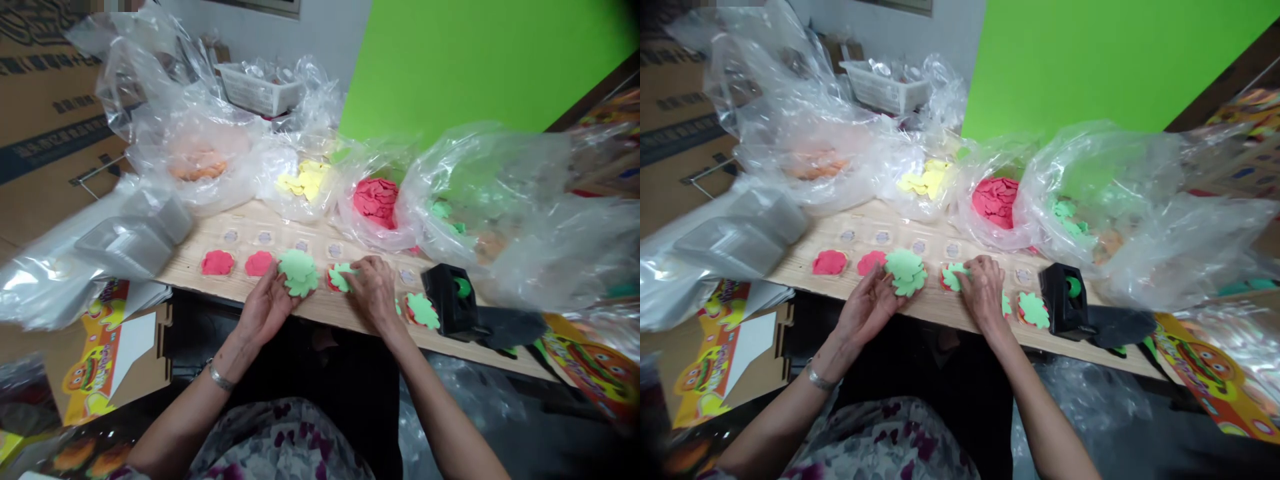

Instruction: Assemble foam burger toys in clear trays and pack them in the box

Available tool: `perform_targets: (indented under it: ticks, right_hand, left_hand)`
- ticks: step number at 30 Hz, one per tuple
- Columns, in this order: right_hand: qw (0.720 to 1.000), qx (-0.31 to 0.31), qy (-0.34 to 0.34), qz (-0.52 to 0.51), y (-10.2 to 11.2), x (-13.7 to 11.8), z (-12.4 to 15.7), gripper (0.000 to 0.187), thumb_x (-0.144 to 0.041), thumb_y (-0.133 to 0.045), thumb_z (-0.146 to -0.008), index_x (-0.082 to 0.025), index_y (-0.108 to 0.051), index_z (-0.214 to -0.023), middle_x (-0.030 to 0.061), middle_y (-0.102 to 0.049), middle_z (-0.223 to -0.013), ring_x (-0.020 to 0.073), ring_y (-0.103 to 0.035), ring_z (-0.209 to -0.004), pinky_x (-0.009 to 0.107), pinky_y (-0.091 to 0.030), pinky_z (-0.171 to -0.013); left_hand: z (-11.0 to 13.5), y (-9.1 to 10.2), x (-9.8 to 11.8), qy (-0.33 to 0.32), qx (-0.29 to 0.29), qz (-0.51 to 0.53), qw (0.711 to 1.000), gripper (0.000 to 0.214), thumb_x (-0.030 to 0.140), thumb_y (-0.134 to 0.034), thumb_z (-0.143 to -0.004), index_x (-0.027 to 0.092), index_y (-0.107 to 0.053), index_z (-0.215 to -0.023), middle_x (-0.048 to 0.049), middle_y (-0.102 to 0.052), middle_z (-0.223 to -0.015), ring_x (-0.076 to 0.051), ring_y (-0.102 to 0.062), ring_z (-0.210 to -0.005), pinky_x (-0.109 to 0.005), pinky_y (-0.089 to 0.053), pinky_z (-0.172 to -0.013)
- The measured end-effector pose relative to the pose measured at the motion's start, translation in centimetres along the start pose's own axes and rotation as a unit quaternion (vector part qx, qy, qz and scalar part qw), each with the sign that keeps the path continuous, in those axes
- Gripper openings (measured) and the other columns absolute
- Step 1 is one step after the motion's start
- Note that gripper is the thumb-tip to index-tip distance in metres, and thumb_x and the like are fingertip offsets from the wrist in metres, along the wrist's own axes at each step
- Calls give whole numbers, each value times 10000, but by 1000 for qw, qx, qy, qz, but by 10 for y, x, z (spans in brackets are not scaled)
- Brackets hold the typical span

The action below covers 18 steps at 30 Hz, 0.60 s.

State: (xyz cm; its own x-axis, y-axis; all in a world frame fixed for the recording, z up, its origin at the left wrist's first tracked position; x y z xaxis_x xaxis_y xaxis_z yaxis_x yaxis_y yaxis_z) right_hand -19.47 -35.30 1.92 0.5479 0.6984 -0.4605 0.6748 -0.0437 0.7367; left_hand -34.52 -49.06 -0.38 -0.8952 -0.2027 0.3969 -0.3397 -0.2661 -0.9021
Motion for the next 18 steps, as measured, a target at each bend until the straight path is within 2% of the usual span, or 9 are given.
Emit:
perform_targets:
  ticks: [2,4,6,8,10,13,15,18]
  right_hand:
    - [999,-2,19,-34,-1,-12,-5,238,-389,-608,-800,-181,-659,-903,105,-610,-938,246,-559,-903,432,-438,-824]
    - [991,-49,20,-124,-8,-26,-12,279,-415,-589,-816,-180,-657,-950,108,-617,-982,225,-583,-905,390,-470,-797]
    - [970,-115,13,-213,-17,-42,-17,283,-422,-600,-809,-191,-660,-959,99,-628,-1042,203,-604,-904,350,-490,-769]
    - [949,-149,8,-278,-23,-57,-20,251,-411,-645,-775,-203,-668,-915,80,-636,-1075,194,-610,-931,334,-491,-788]
    - [931,-154,-9,-332,-24,-65,-22,236,-401,-688,-738,-207,-664,-870,58,-656,-1019,186,-616,-909,322,-493,-782]
    - [907,-152,-70,-387,-24,-64,-24,265,-402,-709,-715,-200,-640,-872,21,-663,-830,149,-613,-723,285,-497,-668]
    - [911,-128,-96,-380,-23,-58,-28,271,-401,-709,-713,-192,-629,-865,7,-652,-755,131,-587,-639,269,-488,-618]
    - [955,-66,-46,-285,-24,-56,-31,203,-380,-669,-753,-191,-629,-814,24,-664,-769,148,-594,-678,290,-495,-663]
  left_hand:
    - [-1,-2,-3,13,-1,-1,1000,256,340,-475,-911,170,-650,-985,-71,-665,-1055,-227,-602,-1048,-475,-429,-989]
    - [-1,-7,-8,32,-15,-4,999,267,349,-475,-910,168,-649,-1003,-77,-654,-1090,-223,-607,-1034,-474,-432,-985]
    - [0,-12,-14,52,-39,-9,998,303,372,-466,-912,159,-638,-1042,-92,-639,-1124,-227,-601,-1043,-470,-432,-984]
    - [1,-13,-17,65,-48,-14,997,329,382,-459,-914,147,-630,-1068,-105,-633,-1132,-231,-600,-1043,-465,-432,-985]
    - [5,-9,-14,62,-36,-16,997,306,357,-468,-913,143,-636,-1053,-102,-636,-1124,-221,-610,-1013,-463,-434,-984]
    - [15,4,0,28,8,-19,999,243,293,-490,-906,149,-643,-1027,-81,-639,-1110,-211,-618,-992,-465,-441,-981]
    - [24,14,14,-4,44,-26,999,240,275,-487,-906,139,-641,-1029,-87,-639,-1104,-224,-615,-1009,-463,-451,-972]
    - [36,26,32,-35,85,-40,995,256,274,-478,-907,117,-640,-1030,-117,-636,-1113,-235,-620,-1013,-444,-464,-961]
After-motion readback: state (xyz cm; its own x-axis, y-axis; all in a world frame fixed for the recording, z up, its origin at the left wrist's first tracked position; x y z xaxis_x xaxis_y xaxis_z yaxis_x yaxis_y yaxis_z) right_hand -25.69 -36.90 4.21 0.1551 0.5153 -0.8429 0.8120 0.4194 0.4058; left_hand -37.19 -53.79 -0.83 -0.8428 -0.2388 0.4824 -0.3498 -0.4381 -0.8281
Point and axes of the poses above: each hand's wrist, its own z-axis away from the middle knuckle, its own y-axis out of the back of the hand, x = y × z, the point moved 6 cm from there along -z, towards the middle knuckle
